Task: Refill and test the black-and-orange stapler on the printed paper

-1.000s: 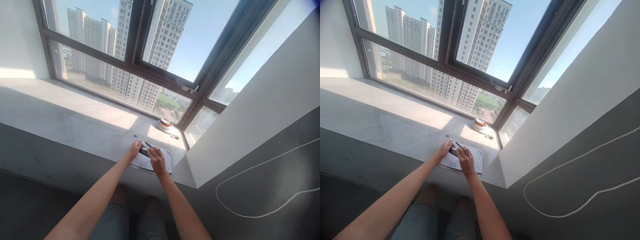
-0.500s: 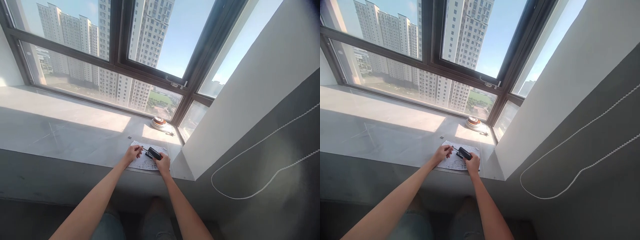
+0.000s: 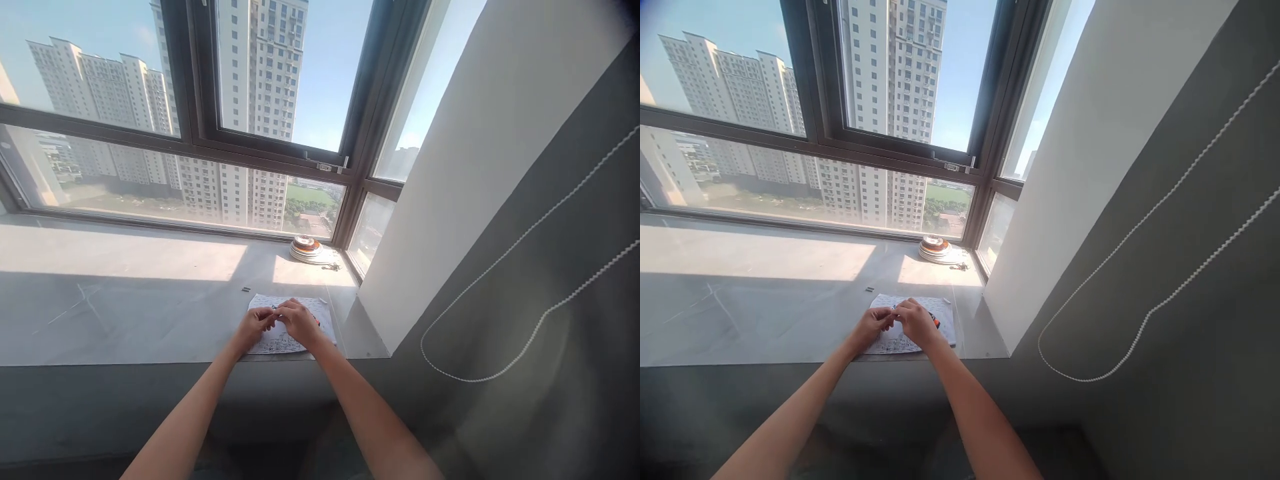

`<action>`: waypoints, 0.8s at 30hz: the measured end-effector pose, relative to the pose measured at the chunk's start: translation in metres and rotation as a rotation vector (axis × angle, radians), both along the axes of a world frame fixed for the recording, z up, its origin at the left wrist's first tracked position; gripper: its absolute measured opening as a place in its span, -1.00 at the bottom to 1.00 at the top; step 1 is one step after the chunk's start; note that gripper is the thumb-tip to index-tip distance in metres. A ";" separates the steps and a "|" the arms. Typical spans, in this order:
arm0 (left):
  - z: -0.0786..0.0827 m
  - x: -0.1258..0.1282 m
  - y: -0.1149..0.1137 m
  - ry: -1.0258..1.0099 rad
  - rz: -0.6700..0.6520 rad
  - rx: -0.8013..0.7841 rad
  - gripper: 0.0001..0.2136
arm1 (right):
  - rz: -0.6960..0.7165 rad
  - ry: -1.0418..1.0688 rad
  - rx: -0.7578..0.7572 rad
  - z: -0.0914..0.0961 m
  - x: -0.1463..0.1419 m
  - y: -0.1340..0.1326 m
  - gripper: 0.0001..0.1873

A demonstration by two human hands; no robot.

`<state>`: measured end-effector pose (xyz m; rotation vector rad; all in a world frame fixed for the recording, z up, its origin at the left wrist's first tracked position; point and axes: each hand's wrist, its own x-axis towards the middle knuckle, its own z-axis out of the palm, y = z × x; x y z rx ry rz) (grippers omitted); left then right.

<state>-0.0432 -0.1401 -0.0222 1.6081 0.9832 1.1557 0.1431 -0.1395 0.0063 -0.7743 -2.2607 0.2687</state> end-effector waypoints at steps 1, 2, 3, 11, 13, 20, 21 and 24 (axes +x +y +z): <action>0.000 -0.001 0.001 -0.014 0.007 -0.011 -0.51 | -0.015 0.020 0.003 0.002 0.000 0.001 -0.71; -0.001 -0.001 0.002 -0.030 0.019 -0.028 -0.49 | -0.045 0.053 0.005 0.004 0.003 0.004 -0.74; -0.002 -0.002 0.002 -0.045 0.037 -0.049 -0.48 | -0.094 0.101 0.004 0.007 0.009 0.007 -0.76; -0.006 -0.004 0.006 -0.053 0.078 -0.087 -0.50 | -0.858 0.272 -0.156 -0.015 0.129 0.075 -0.86; -0.007 -0.005 0.006 -0.060 0.076 -0.087 -0.51 | -0.892 0.207 -0.196 -0.033 0.144 0.090 -0.88; -0.003 -0.006 0.000 -0.108 0.139 -0.043 -0.58 | -0.815 0.155 -0.190 -0.059 0.143 0.101 -0.94; 0.004 -0.006 -0.003 -0.115 0.180 -0.013 -0.60 | -0.810 0.159 -0.187 -0.060 0.143 0.099 -0.94; 0.040 0.003 -0.021 -0.079 0.370 0.118 -0.61 | -0.812 0.146 -0.166 -0.061 0.144 0.093 -0.78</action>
